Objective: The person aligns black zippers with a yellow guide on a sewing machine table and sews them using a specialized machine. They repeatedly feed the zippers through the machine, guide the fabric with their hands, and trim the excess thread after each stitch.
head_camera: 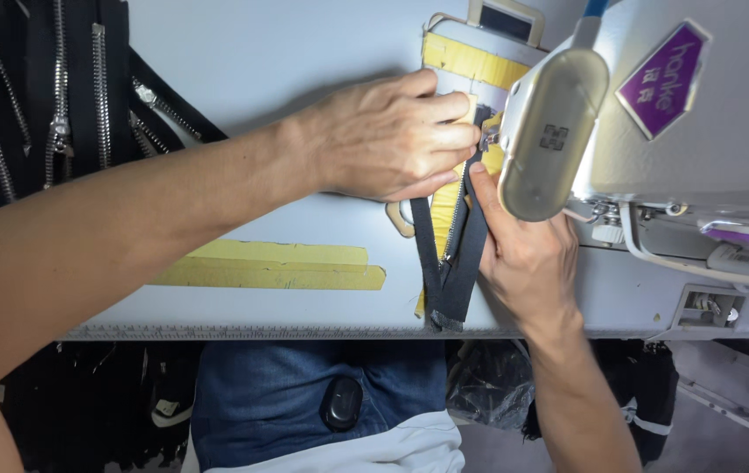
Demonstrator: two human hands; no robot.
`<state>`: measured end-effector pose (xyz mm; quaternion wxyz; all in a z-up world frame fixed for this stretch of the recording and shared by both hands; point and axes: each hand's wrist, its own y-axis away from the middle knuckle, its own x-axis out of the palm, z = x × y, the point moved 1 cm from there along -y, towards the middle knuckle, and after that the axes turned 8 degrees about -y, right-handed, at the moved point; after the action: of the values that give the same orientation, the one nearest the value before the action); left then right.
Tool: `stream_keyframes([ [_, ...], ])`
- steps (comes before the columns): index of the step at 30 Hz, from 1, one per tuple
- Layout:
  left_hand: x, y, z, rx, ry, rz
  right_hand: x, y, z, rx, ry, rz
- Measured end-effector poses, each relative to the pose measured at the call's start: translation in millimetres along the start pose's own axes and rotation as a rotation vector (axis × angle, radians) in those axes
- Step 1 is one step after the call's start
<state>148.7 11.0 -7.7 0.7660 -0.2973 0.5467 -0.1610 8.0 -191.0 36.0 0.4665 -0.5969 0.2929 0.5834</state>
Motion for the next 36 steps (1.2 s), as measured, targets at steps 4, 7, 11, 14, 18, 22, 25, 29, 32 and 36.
stream_keyframes([
  [4,3,-2,-1,0.028,0.029,-0.003,5,-3,6,-0.058,-0.076,-0.268],
  [7,-6,-10,1,0.052,-0.016,-0.066,9,2,7,-0.008,-0.108,-0.287],
  [11,-3,-14,3,0.063,0.05,-0.033,2,-5,11,0.025,-0.114,-0.32],
  [14,-3,-18,2,0.065,0.045,-0.005,1,-1,8,0.056,-0.095,-0.272],
  [18,-6,-24,4,0.076,0.013,-0.02,-2,0,4,0.075,-0.036,-0.219],
  [22,-7,-27,2,0.069,0.028,-0.025,-8,-1,1,0.043,-0.04,-0.205],
  [25,-8,-28,1,0.069,0.013,-0.019,-10,-1,1,0.04,0.0,-0.195],
  [29,-9,-32,-2,0.059,0.052,-0.013,-4,7,-5,0.098,0.031,-0.179],
  [32,-13,-35,-6,0.056,0.042,0.048,-9,6,-6,0.07,0.025,-0.189],
  [36,-21,-35,-12,0.046,0.005,0.125,-11,9,-6,0.098,0.088,-0.082],
])
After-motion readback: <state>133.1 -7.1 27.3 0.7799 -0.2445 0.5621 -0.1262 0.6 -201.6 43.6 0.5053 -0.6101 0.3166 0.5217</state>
